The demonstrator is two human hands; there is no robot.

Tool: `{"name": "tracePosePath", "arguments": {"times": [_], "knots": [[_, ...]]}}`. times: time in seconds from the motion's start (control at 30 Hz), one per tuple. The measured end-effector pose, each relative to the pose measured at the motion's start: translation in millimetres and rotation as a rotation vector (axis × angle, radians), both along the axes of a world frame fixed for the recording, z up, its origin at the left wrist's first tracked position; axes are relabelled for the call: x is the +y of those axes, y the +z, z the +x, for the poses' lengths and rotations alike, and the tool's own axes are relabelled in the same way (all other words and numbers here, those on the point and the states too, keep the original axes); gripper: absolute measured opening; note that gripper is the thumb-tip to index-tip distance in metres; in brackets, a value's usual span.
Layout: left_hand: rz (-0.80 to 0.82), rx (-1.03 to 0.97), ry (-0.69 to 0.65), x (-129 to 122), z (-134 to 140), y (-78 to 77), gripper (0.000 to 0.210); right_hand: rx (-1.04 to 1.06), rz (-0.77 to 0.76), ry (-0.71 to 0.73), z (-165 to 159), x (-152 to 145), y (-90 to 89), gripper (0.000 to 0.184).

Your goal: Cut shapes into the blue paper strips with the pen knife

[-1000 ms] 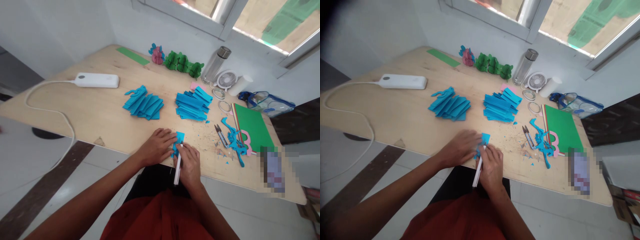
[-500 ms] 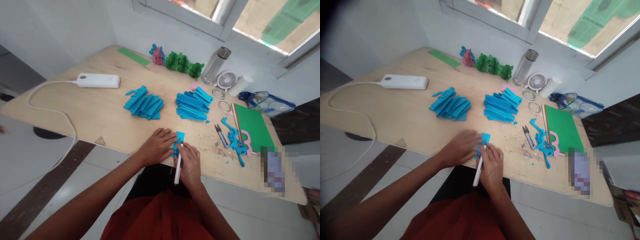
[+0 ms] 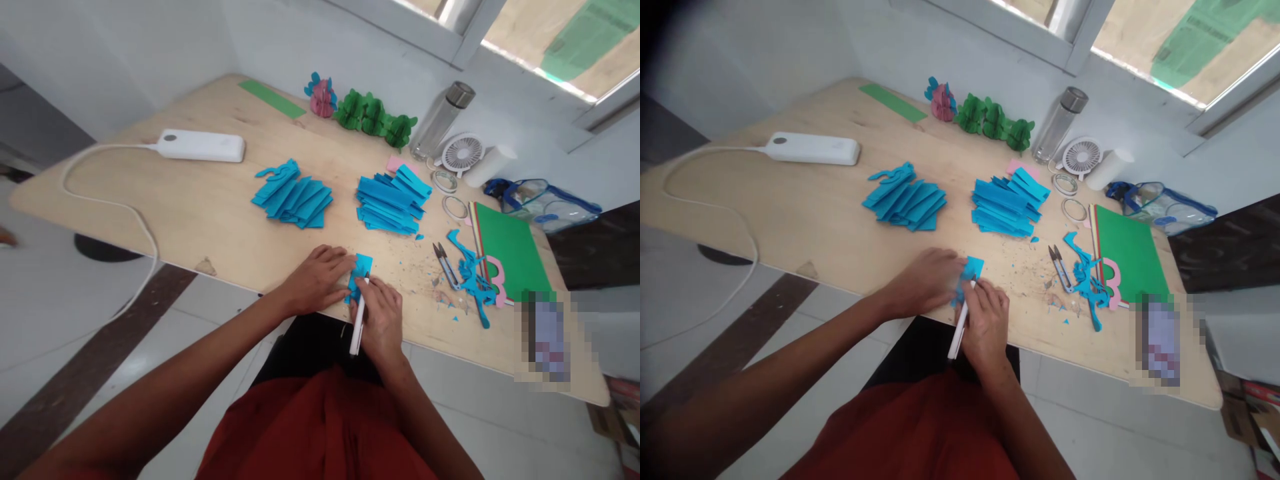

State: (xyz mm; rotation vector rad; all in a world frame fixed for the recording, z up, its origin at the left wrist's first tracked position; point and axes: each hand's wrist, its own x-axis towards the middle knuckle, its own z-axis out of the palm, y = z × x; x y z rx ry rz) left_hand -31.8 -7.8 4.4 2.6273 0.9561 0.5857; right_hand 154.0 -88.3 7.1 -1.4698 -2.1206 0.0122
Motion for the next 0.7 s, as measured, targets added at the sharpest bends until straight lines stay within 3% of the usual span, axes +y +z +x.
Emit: {"name": "tracePosePath", "arguments": {"times": [0.23, 0.5, 0.7], "knots": [[-0.003, 0.009, 0.014, 4.2, 0.5, 1.5, 0.048, -0.008, 0.011, 0.008, 1.5, 0.9, -1.3, 0.035], [0.025, -0.028, 0.01, 5.8, -1.7, -8.5, 0.047, -0.016, -0.011, -0.002, 1.9, 1.3, -1.6, 0.037], [0.012, -0.028, 0.025, 5.5, -0.5, -4.4, 0.046, -0.013, -0.003, 0.01, 1.7, 1.5, -0.6, 0.035]]}}
